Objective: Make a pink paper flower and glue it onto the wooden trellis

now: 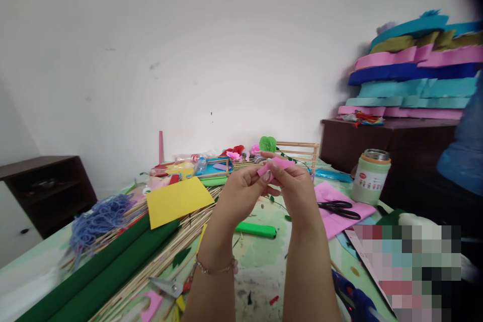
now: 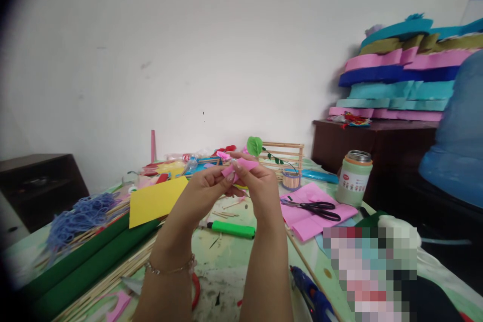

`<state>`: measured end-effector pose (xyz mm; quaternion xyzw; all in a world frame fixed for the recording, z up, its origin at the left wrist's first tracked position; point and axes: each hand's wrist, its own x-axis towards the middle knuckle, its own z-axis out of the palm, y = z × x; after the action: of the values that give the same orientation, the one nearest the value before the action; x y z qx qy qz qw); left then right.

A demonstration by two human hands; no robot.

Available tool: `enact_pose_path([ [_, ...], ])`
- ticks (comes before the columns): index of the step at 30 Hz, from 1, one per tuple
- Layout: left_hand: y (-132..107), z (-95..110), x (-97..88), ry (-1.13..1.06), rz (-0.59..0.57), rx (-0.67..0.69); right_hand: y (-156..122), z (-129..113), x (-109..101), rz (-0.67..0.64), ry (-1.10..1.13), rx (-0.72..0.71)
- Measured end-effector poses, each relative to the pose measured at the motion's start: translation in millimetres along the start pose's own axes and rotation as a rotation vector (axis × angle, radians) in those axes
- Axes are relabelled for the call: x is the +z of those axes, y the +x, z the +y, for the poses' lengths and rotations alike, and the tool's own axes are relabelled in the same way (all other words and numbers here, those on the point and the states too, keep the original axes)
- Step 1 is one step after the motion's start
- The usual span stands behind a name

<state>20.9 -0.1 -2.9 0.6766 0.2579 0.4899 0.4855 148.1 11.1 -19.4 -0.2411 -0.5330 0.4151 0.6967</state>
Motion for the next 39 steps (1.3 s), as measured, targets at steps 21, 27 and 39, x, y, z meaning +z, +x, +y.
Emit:
enact_pose_path([
  [21,4.8,-4.5,8.2,-0.072,0.145,0.046,4.3,2.8,0.2,0.115,0.126,-0.007],
  [27,8.1,-12.8,11.1,0.062,0.244,0.231,4.7,3.6,10.9,0.28,0.128,-0.044],
  [39,4.2,-9.5,7.6,0.412,0.382,0.48,3.4,-1.0,17.5,0.268,0.199,-0.062],
])
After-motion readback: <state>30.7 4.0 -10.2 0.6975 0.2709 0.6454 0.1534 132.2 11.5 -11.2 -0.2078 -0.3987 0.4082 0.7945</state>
